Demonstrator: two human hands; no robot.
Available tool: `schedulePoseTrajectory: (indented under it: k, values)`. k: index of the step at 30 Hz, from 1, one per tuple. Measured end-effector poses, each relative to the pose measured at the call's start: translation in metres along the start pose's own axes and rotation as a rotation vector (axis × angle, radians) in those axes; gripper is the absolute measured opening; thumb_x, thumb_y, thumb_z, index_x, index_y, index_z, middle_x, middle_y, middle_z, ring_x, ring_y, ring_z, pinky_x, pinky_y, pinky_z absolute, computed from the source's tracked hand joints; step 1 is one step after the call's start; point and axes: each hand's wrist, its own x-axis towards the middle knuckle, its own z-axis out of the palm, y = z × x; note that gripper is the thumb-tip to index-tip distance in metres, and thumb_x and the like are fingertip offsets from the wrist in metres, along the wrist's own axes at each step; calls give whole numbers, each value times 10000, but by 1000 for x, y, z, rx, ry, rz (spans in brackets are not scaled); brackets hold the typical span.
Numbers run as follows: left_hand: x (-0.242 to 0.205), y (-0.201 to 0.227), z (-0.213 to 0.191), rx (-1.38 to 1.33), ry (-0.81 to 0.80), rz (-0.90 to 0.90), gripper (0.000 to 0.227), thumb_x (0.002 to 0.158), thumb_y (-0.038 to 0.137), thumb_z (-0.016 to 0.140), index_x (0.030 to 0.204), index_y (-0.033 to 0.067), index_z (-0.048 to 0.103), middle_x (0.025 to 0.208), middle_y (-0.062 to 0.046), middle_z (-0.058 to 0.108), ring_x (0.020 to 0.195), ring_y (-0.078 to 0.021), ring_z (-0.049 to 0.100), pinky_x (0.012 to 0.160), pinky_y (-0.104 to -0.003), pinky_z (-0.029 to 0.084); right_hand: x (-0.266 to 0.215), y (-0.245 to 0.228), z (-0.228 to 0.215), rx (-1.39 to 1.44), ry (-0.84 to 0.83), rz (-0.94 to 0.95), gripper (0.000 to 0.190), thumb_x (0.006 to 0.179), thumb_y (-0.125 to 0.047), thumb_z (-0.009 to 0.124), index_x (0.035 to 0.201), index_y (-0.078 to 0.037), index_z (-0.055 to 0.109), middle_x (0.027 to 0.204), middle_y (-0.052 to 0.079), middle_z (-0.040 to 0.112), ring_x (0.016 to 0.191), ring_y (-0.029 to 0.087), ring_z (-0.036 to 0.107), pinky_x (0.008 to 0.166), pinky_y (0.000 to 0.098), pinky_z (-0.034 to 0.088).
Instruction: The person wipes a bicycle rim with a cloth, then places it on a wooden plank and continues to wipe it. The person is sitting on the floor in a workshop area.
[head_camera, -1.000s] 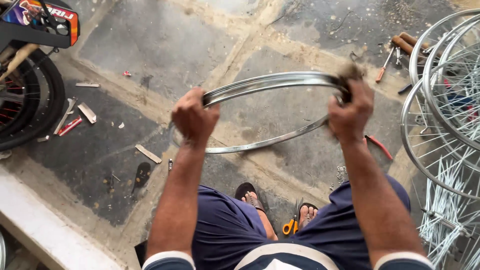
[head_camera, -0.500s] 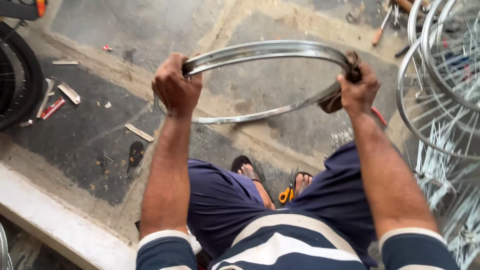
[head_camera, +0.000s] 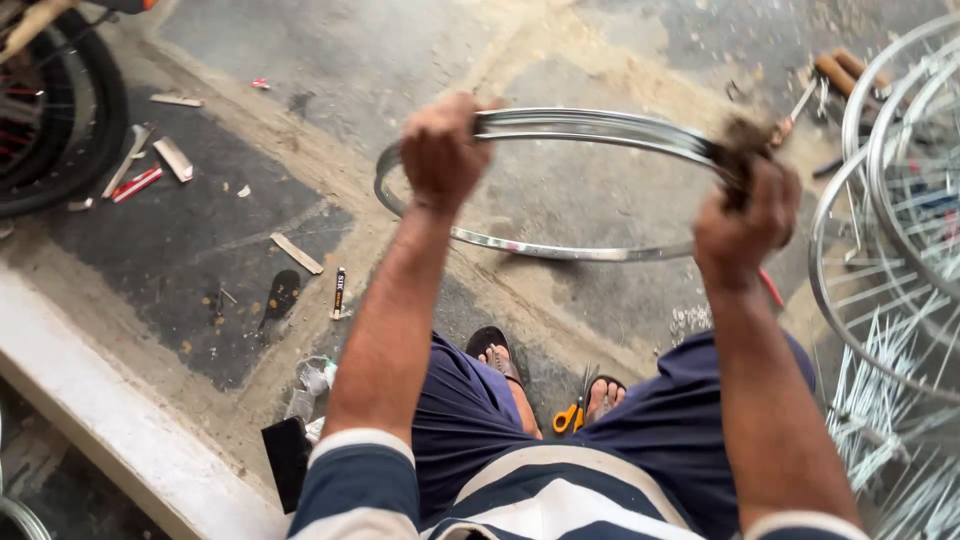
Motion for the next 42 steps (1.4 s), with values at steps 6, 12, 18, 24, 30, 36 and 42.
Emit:
schedulePoseTrajectory:
  k: [6,12,18,24,30,36,42]
  values:
    - [30,-62,-28,102,-142,-73,398,929,-67,622,1308,53,631,1040,-94,706,1032,-240,664,967,-370,547,-72,50,-40,341,-756,635,469,784,56,653,1246,-12,686,1117,202,730,1006,318,693,891,400,545]
    - [30,4,-41,-301,-295,139,744,843,451,790,1418,48,542,1520,-188,423,1459,-386,355,1238,-590,226,-16,8,-66,1336,-665,821,513,869,70,482,1359,-4,616,1268,187,694,1156,308,695,1017,414,578]
    - [49,37,-50,-230,-329,-49,425,921,525,744,1052,146,606,1339,-128,466,1377,-318,390,1201,-570,269,5,-103,-8,1155,-837,482,326,1133,-209,476,1301,1,661,1123,170,724,986,258,701,911,385,592]
    - [42,27,-50,-281,-234,-42,305,967,424,688,1039,143,595,1382,-154,453,1362,-380,398,1099,-560,356,12,-155,36,1883,-692,762,289,1234,-97,571,977,28,607,979,108,689,891,169,663,823,305,559]
    - [44,7,-43,-326,-316,-103,297,964,382,626,1095,116,607,1256,-134,546,1253,-339,504,1049,-549,394,28,-179,60,1409,-809,784,173,1081,-112,529,1233,-59,594,1072,36,684,951,138,654,876,306,561]
    - [53,-8,-26,-375,-299,-73,254,976,373,580,1054,137,634,1162,-131,620,1203,-313,539,1058,-530,416,-74,-142,41,550,-555,-56,211,1151,-164,435,1217,-57,605,1006,84,667,847,191,628,753,365,502]
    - [48,-6,-13,-413,-303,-140,222,957,332,554,1039,141,631,1204,-166,606,1263,-325,519,1099,-528,404,-166,-133,3,901,-648,345,314,1142,-327,415,1118,-65,586,722,11,630,503,97,528,432,282,426]
